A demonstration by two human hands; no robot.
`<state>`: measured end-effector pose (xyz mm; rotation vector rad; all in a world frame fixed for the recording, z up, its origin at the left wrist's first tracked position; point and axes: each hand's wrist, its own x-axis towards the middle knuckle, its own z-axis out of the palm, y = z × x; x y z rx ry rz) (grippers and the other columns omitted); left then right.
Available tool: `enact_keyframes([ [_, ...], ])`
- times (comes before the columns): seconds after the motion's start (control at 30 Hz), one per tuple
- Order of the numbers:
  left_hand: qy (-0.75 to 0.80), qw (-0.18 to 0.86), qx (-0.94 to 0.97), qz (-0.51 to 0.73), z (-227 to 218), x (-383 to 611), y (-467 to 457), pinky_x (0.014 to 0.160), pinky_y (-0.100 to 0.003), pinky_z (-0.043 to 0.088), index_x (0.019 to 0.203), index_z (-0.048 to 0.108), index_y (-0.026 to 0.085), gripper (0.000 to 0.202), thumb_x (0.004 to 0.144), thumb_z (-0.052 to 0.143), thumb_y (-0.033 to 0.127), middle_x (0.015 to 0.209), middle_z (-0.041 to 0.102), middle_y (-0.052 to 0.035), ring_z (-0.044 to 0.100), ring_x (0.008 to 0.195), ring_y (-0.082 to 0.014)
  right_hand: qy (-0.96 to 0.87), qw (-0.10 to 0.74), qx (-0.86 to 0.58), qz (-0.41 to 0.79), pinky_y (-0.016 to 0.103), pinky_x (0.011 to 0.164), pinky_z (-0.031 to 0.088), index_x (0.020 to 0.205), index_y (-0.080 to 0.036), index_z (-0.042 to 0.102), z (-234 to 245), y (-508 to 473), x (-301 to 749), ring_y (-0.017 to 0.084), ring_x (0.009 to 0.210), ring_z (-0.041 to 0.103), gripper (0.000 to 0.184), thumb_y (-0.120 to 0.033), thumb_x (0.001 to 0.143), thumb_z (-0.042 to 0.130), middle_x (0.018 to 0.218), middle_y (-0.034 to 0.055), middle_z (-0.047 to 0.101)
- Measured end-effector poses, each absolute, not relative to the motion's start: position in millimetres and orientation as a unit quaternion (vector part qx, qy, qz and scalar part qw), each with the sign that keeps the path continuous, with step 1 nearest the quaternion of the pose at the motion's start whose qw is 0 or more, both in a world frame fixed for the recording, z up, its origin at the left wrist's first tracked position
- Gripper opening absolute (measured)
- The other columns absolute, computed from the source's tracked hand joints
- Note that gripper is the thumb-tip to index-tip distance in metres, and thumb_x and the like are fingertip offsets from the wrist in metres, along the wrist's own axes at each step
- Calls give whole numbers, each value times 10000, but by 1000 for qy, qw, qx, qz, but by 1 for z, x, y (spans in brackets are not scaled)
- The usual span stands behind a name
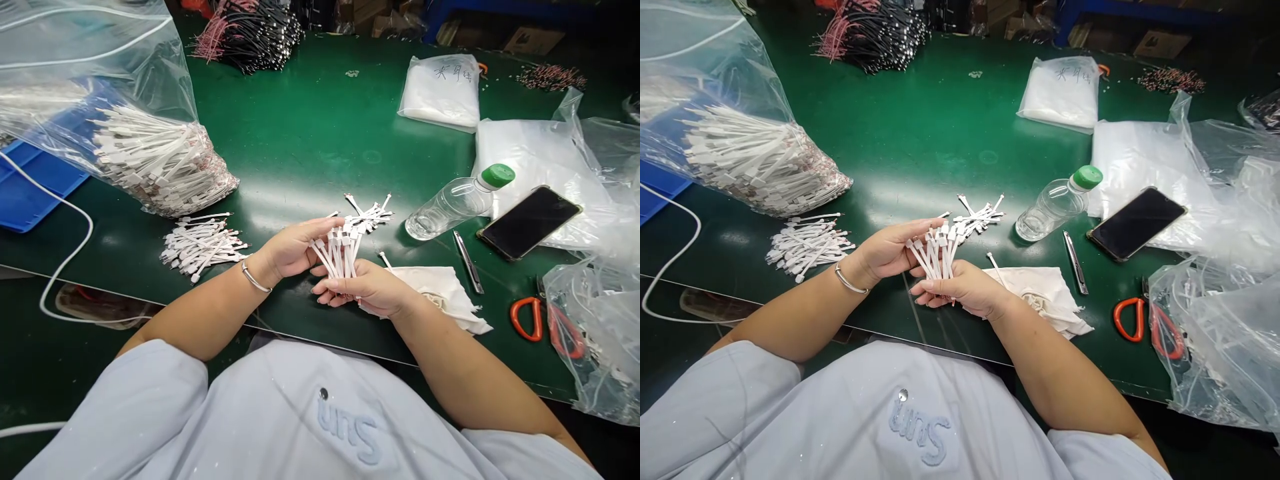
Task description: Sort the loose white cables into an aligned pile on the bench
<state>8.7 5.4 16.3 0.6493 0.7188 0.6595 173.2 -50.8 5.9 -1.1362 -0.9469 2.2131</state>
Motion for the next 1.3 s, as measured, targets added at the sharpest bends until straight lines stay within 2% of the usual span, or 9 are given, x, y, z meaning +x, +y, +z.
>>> enact_keyframes([
  [0.07,341,818,321,334,16,9,4,565,-228,477,963,700,133,163,860,592,199,732,695,-50,628,584,-129,-350,236,-421,803,193,623,563,962,-129,698,5,-50,172,134,707,720,311,-234,691,809,857,80,760],
  [0.17,372,800,308,355,15,9,4,638,-265,516,928,708,133,150,870,579,182,755,717,-72,676,678,-166,-358,252,-433,788,174,612,554,872,-122,695,2,-49,171,117,689,710,247,-265,704,805,875,78,754],
  [0.3,403,782,282,384,16,9,7,759,-332,553,921,707,114,162,882,573,196,807,724,-97,702,801,-198,-343,284,-440,780,172,612,560,911,-157,645,-1,-48,169,119,701,719,230,-282,765,771,872,57,755],
  [0.43,419,777,266,388,18,10,9,762,-351,558,904,708,103,233,912,535,258,770,715,-103,703,791,-207,-319,293,-453,779,176,622,569,915,-155,635,-2,-48,167,123,724,725,142,-294,889,643,874,68,755],
  [0.6,420,779,236,402,21,12,9,782,-350,547,849,703,95,247,909,513,241,747,706,-96,699,772,-205,-294,291,-454,789,200,637,586,987,-166,639,-1,-46,166,136,763,729,199,-338,952,544,910,75,755],
  [0.93,399,796,223,396,20,11,11,771,-362,536,832,680,90,286,931,461,245,732,690,-84,690,750,-199,-326,287,-439,786,178,622,575,955,-169,648,-4,-46,170,127,778,713,177,-269,825,714,957,67,738],
  [1.03,394,803,227,384,21,11,10,801,-347,533,864,675,99,200,898,555,254,814,705,-76,690,781,-183,-338,279,-437,786,175,623,570,953,-169,665,-5,-46,171,127,791,709,206,-286,801,738,969,70,735],
  [1.13,370,816,255,364,20,10,9,782,-318,531,919,666,109,122,821,664,182,890,713,-75,691,799,-174,-357,266,-433,784,175,630,563,985,-174,681,-5,-46,171,131,809,708,261,-298,771,764,984,73,734],
  [1.3,335,844,295,298,14,6,8,701,-313,535,1034,641,140,283,759,701,111,831,707,-59,683,700,-162,-391,233,-408,792,190,617,560,1009,-164,702,-1,-48,172,149,806,709,359,-306,700,817,990,84,730],
])
